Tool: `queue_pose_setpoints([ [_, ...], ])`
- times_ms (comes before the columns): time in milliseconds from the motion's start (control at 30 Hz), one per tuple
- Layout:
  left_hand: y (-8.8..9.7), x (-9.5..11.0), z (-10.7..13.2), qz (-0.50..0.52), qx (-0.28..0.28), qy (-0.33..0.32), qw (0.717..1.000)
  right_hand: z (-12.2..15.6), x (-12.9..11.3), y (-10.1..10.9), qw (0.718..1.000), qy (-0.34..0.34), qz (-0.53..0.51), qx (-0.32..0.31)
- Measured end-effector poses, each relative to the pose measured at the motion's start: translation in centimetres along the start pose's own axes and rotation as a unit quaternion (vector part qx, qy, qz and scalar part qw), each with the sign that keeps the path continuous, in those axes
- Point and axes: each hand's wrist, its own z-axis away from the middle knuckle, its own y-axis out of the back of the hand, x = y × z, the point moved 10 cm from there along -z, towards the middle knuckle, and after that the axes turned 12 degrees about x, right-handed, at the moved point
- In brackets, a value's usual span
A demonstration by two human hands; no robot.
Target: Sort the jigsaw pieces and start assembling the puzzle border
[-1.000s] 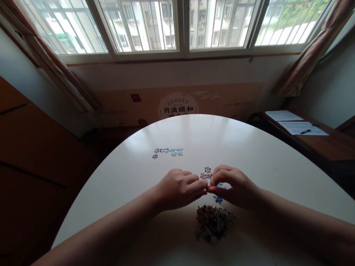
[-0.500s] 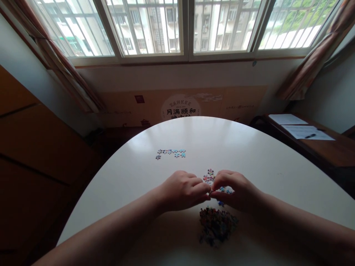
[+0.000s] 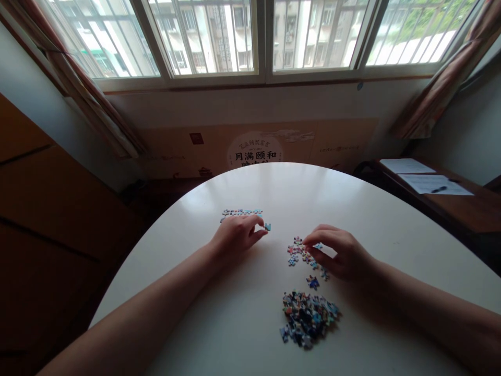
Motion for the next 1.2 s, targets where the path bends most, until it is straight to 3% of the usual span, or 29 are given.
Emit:
queue_pose_setpoints([
  [100,-0.4,-1.9,0.1,-0.043,-0.035,0.05,0.997,-0.1,-0.3,0.1,1.0,0.019,0.01,0.006],
  [267,-0.6,-2.3,0.3,-0.075,-0.073,0.095,0.99,-0.3,-0.2,0.4,1.0,0.018,0.014,0.008],
  [900,-0.5,-2.0,0.2,-0.076,-0.059,0.104,0.99,-0.2,-0.1,-0.2,0.999,0.015,0.026,-0.012],
  [1200,-0.5,-2.4,0.4,-0.094,-0.049,0.116,0.988,-0.3,0.6,1.0,0.999,-0.007,0.035,0.021],
])
